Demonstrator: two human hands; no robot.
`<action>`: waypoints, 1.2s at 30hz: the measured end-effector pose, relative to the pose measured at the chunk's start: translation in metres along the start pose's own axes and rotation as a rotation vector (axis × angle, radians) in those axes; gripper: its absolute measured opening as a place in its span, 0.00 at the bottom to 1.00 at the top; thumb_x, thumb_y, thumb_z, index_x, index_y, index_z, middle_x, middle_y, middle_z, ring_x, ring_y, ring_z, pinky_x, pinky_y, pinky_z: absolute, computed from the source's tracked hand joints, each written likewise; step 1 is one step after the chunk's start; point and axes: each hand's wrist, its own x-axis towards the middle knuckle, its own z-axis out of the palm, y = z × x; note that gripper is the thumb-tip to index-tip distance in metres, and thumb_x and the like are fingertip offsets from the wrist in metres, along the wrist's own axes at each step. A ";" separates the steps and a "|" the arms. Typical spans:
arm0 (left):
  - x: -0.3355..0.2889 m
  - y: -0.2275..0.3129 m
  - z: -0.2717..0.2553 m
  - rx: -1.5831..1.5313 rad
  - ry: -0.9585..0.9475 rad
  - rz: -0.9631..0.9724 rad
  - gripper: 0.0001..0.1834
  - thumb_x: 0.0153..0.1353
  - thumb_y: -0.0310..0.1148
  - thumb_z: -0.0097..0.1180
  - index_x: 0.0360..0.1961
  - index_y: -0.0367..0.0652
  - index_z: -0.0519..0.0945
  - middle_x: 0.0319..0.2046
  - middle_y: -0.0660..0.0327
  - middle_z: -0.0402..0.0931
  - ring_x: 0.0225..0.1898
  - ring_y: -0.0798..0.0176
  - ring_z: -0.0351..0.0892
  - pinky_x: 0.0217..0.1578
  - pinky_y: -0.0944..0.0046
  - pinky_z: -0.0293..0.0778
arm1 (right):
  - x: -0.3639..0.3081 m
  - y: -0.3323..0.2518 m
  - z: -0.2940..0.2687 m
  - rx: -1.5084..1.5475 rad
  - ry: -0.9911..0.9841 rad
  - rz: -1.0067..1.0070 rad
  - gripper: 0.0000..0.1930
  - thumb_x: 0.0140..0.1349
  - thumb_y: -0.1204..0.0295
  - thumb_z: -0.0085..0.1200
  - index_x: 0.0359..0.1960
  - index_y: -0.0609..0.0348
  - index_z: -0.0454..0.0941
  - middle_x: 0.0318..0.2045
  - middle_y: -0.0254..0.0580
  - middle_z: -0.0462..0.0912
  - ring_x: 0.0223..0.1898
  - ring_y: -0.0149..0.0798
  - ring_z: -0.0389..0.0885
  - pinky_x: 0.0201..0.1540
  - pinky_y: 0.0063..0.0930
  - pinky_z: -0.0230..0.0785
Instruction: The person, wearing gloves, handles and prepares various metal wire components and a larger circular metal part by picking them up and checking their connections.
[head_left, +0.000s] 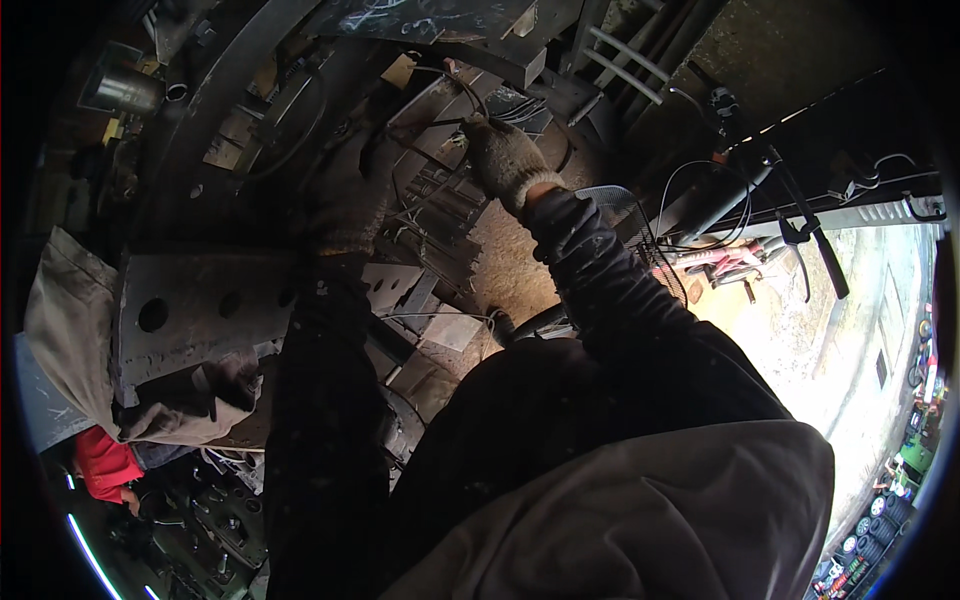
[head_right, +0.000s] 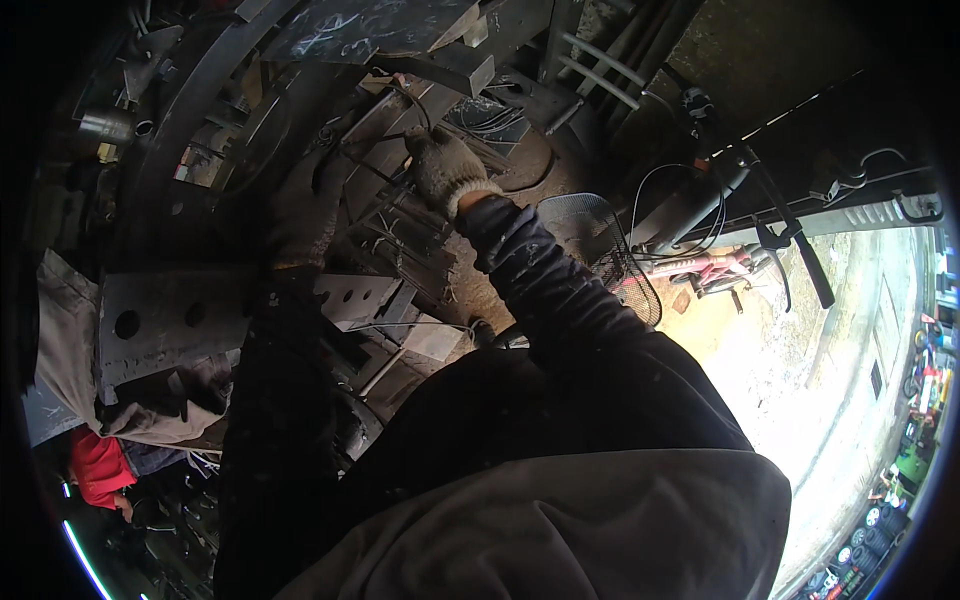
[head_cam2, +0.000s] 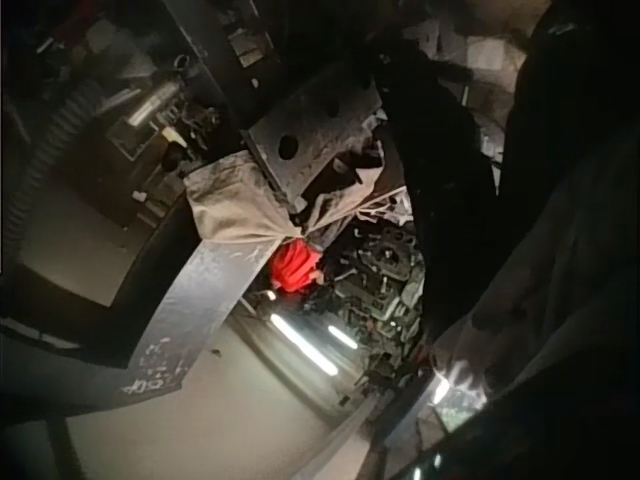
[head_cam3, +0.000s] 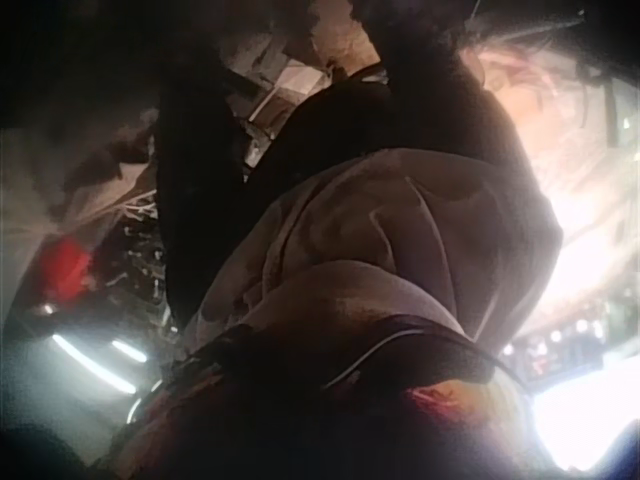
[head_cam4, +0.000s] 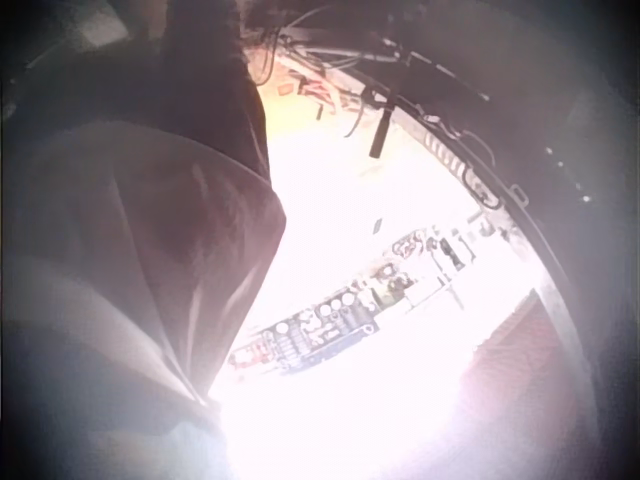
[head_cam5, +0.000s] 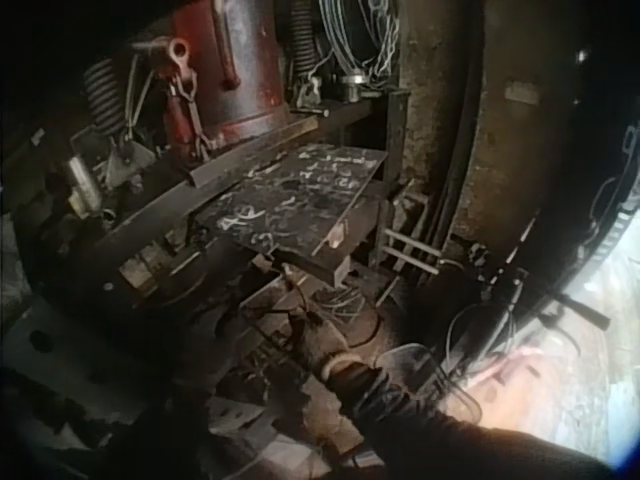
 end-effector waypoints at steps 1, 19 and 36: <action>-0.002 0.002 0.000 0.033 0.013 -0.005 0.27 0.65 0.53 0.55 0.57 0.46 0.79 0.52 0.48 0.79 0.54 0.45 0.78 0.55 0.54 0.72 | 0.000 0.003 -0.001 -0.047 -0.003 -0.057 0.24 0.72 0.54 0.40 0.51 0.64 0.75 0.46 0.60 0.81 0.53 0.60 0.77 0.53 0.42 0.69; -0.038 0.079 0.002 -0.006 0.017 0.533 0.12 0.63 0.38 0.58 0.42 0.41 0.80 0.38 0.51 0.79 0.42 0.48 0.81 0.41 0.54 0.78 | -0.018 -0.001 -0.008 -0.442 -0.090 -0.343 0.20 0.68 0.66 0.45 0.59 0.59 0.73 0.53 0.60 0.78 0.57 0.61 0.76 0.59 0.44 0.70; -0.034 0.069 -0.010 -0.102 -0.196 0.287 0.19 0.67 0.47 0.56 0.46 0.43 0.82 0.37 0.50 0.82 0.40 0.47 0.83 0.40 0.53 0.78 | -0.003 0.078 0.022 -0.029 -0.064 -0.732 0.26 0.69 0.70 0.48 0.68 0.59 0.62 0.60 0.48 0.75 0.61 0.44 0.74 0.61 0.29 0.69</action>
